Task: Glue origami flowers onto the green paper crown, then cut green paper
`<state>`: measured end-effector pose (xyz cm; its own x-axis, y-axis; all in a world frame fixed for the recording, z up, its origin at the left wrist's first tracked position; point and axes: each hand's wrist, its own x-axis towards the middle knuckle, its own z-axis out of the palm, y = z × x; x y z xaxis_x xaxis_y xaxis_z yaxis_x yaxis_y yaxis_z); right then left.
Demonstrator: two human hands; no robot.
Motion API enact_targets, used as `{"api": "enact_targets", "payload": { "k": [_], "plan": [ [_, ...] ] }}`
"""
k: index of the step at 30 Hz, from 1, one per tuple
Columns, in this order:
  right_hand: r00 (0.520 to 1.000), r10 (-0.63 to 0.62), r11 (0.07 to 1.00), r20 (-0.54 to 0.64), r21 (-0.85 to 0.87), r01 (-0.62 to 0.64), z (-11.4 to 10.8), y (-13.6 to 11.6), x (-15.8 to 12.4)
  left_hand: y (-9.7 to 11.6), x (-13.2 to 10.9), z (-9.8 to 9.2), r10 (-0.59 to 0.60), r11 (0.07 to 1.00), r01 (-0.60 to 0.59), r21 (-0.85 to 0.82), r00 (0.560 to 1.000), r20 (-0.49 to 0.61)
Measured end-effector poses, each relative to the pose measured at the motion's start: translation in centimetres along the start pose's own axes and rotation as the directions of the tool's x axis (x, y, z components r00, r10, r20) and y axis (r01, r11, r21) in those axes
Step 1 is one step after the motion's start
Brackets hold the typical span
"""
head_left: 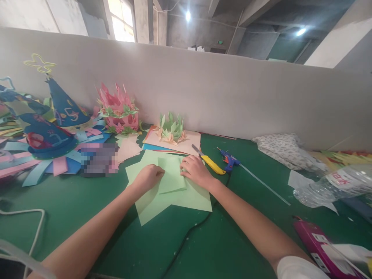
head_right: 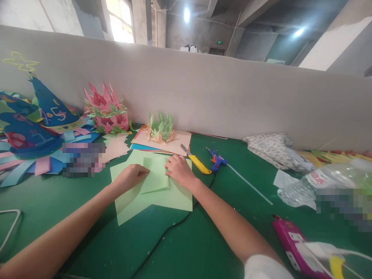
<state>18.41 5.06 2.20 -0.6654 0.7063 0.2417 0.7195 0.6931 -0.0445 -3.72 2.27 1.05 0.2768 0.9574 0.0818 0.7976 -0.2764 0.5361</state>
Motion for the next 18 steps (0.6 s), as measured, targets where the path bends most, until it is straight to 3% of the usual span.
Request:
{"api": "enact_targets", "payload": {
  "k": [12,15,18],
  "plan": [
    [0.996,0.064,0.967,0.067,0.241,-0.078,-0.6,-1.8,-4.7,0.0,-0.3,0.1,-0.005,1.000,0.005,0.016,1.000,-0.009],
    [0.989,0.137,0.960,-0.057,0.254,-0.119,-0.5,-0.3,-4.8,0.1,-0.6,0.0,0.014,0.999,-0.012,0.035,0.999,-0.052],
    [0.928,0.289,0.955,-0.236,0.140,-0.262,-0.2,2.3,-4.9,0.0,-0.7,-0.2,0.008,1.000,-0.005,0.028,0.996,-0.086]
  ]
}}
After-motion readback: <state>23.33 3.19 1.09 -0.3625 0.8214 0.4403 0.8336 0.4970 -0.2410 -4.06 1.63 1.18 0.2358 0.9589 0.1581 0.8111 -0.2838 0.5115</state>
